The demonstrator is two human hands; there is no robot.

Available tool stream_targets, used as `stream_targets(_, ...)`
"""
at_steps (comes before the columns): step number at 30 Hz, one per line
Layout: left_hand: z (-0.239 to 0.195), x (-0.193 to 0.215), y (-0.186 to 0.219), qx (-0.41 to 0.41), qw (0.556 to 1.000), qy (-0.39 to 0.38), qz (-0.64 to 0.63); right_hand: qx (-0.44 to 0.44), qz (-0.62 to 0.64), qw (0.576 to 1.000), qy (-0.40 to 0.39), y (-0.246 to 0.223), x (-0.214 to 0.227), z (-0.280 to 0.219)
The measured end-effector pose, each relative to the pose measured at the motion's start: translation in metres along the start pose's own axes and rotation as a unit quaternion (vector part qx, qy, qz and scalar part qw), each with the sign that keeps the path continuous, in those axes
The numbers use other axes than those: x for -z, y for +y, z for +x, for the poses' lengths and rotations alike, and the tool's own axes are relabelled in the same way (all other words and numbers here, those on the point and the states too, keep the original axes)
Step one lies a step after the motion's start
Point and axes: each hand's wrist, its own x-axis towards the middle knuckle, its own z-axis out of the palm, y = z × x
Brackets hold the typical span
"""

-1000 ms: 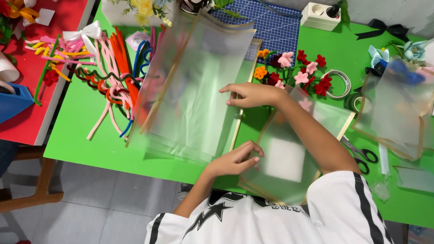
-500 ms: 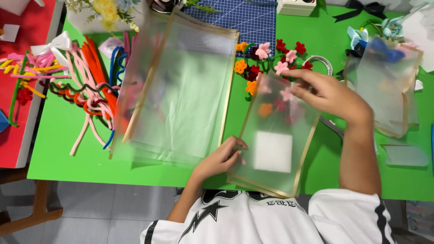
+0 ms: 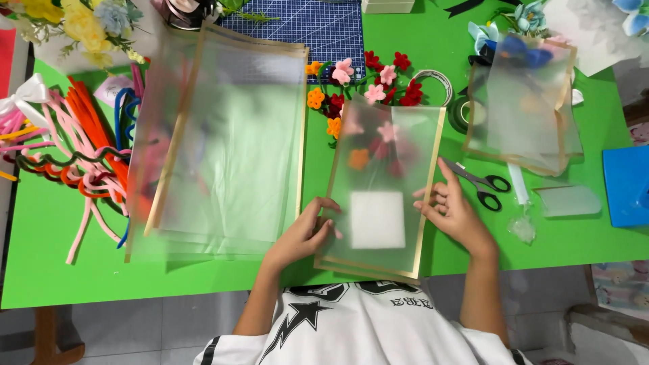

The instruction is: The person places a foam block with artificial flowers on a green table, then wraps it with a translucent sheet and secures it with tape. They handle multiple sheets and adjust the wrapping to fit the foam block.

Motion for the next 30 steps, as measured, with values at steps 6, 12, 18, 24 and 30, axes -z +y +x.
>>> stream_targets(6, -0.003, -0.002, -0.006, 0.01, 1.0, -0.008, -0.001, -0.009, -0.022, 1.0, 0.019, 0.011, -0.003, -0.003)
stream_targets(12, -0.003, -0.001, -0.012, 0.045, 0.999, -0.012, 0.01, -0.005, 0.047, 0.998, 0.036, 0.031, 0.008, -0.014)
stream_targets(18, 0.004, 0.005, 0.025, 0.074, 0.997, -0.005, 0.019, 0.054, -0.115, 0.979, 0.157, 0.019, 0.08, -0.01)
stream_targets(24, 0.004, 0.002, 0.028, 0.063, 0.998, 0.002, 0.028, 0.094, -0.407, 0.88, 0.225, 0.07, 0.14, 0.039)
stream_targets(30, -0.014, 0.02, 0.055, 0.013, 1.0, 0.001, 0.022, 0.054, -0.283, 0.918, 0.271, 0.062, 0.186, 0.029)
